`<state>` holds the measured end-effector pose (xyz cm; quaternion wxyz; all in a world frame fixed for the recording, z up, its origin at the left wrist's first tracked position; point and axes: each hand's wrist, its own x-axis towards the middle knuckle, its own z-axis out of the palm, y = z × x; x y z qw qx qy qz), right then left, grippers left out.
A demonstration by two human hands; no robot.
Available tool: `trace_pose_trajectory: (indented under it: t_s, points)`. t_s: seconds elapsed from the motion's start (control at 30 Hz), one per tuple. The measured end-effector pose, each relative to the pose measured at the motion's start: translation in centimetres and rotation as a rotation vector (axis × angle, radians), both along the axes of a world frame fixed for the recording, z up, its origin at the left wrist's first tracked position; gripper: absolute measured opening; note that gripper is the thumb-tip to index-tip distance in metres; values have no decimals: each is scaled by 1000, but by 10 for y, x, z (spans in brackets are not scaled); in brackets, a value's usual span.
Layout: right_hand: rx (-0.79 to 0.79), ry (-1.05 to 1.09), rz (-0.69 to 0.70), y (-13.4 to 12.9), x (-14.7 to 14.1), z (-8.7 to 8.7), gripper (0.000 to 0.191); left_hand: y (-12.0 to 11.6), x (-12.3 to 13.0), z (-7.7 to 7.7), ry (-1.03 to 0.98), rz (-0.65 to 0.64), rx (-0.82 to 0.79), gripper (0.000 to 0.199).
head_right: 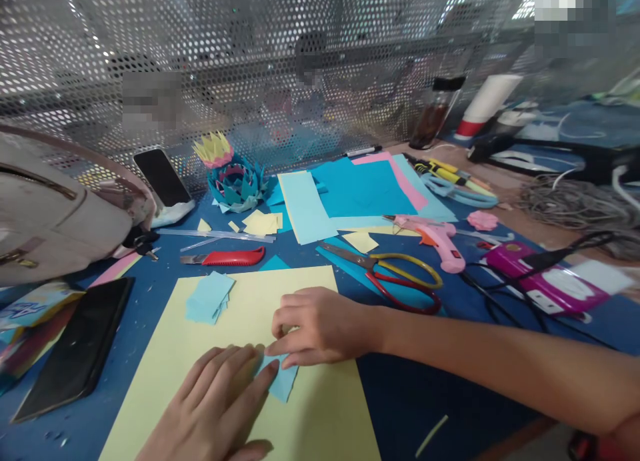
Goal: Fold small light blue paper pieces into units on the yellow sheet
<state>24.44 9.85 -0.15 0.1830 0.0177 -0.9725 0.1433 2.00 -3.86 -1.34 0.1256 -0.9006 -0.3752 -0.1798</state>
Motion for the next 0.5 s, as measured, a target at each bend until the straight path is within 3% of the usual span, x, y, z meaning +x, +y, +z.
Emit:
trace_pose_trajectory:
  t_s: [0.27, 0.5]
  points:
    - [45, -22, -22, -3, -1, 0, 32, -3, 0, -1, 31, 11, -85, 63]
    - [158, -91, -92, -11, 1, 1, 32, -4, 2, 7, -32, 17, -104, 56]
